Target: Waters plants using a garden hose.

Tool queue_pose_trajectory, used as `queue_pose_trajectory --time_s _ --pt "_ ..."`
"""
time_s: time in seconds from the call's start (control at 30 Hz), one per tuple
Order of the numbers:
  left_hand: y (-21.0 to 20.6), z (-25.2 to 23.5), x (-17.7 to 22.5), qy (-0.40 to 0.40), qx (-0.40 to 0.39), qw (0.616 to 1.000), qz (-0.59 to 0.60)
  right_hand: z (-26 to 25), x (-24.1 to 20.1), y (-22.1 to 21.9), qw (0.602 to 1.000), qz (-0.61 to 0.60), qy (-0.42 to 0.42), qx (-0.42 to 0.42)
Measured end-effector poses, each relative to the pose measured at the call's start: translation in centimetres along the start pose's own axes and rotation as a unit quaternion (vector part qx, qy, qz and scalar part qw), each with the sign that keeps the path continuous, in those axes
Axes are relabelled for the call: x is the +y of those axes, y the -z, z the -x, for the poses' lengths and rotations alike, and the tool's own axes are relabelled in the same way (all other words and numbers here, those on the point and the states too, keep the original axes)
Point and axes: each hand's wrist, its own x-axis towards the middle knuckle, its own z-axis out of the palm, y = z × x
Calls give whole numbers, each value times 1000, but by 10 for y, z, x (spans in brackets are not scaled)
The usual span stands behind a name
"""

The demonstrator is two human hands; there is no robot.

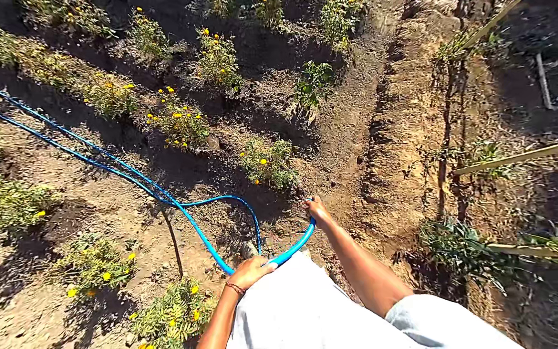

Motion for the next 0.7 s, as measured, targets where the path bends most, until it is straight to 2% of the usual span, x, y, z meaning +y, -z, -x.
queue_pose_trajectory --time_s 0.53,0.7 --pt "-109 -22 102 69 78 994 -40 -28 6 84 988 99 43 -114" --pt "-141 -30 120 43 123 991 19 -33 8 105 984 94 43 -144"
